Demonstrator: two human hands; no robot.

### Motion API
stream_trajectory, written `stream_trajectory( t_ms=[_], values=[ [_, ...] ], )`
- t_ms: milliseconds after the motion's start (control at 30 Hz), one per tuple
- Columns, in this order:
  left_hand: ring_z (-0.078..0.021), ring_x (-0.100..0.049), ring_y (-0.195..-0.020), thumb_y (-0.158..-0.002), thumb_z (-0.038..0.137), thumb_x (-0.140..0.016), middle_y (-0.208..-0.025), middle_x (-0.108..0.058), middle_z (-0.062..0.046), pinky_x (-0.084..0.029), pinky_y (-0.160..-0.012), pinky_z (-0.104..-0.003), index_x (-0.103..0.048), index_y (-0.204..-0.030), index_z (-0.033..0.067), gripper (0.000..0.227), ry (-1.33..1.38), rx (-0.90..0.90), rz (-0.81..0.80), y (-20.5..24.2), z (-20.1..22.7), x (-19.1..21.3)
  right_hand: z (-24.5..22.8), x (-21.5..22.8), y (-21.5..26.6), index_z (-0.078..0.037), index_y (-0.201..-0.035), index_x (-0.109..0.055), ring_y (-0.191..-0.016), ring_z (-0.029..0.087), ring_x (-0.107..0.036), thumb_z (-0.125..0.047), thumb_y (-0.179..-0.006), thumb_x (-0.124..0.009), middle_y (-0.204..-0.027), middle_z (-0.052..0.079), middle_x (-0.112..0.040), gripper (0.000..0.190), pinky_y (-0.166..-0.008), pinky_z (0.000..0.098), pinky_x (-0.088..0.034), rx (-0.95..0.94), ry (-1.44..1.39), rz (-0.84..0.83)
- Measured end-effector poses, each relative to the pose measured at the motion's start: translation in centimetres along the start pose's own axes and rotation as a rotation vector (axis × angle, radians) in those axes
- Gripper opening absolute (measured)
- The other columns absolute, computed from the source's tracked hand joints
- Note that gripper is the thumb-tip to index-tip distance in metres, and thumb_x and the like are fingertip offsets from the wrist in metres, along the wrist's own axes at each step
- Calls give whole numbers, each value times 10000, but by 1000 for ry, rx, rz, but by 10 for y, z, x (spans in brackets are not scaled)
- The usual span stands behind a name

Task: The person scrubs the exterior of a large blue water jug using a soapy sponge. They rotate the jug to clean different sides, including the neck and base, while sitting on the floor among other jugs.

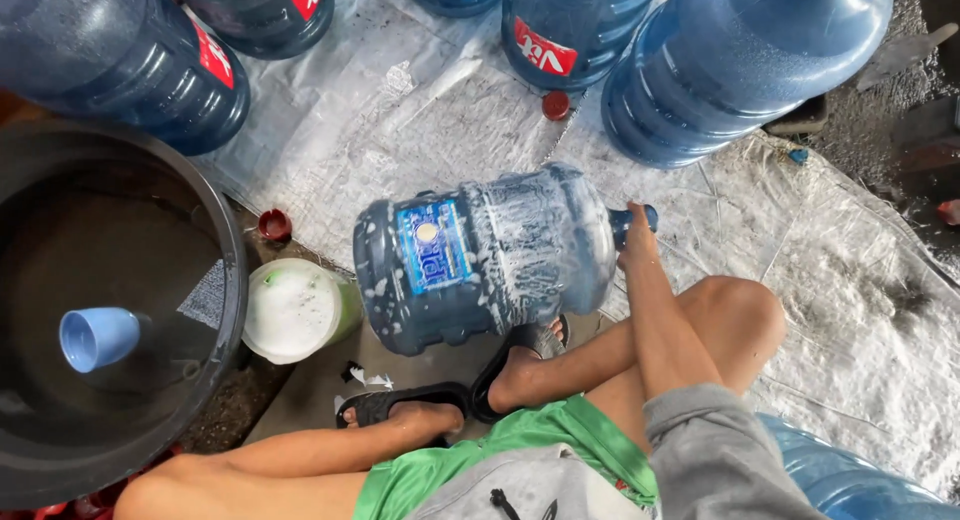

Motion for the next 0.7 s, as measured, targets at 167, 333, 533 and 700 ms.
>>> stream_trajectory(
  t_ms=[167,333,533,700],
  values=[
    [-340,-357,-1322,-721,216,-534,-1389,-410,-150,-310,-1080,-397,-509,-1304,93,597,-50,-235,741,175,-6,40,-63,-18,56,-180,-1458,-304,-1371,323,-284,-233,-794,-741,-1445,168,-349,796,-1175,426,-116,1148,377,126],
    [-459,-441,-1213,-731,123,-625,-1268,-437,-327,-387,-1035,-468,-426,-1316,-34,637,231,-511,1647,259,-74,147,22,-136,232,-166,-1283,-551,-1286,307,-404,-249,-759,-679,-1302,90,-538,546,-1071,594,-104,1636,775,-370],
    [-459,-443,-1218,-685,198,-712,-1267,-421,-307,-365,-1047,-487,-354,-1405,-20,833,787,-115,1211,5,-209,170,46,-175,231,-247,-1289,-587,-1258,234,-477,-352,-825,-599,-1297,14,-584,476,-1089,491,-169,1913,949,-150],
    [-377,-600,-1075,-711,328,-645,-1107,-581,-185,-495,-877,-506,-577,-1223,93,567,667,43,1002,-103,-249,190,30,-210,216,-319,-1306,-565,-1280,221,-463,-392,-909,-549,-1325,-12,-565,404,-1095,489,-166,1845,1073,-244]
  ],
)
Point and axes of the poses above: each hand's wrist, its own y-axis away from the middle knuckle, its own x-axis out of the back of the hand, z = x × y, the point moved 9 cm from there along -y, towards the middle knuckle
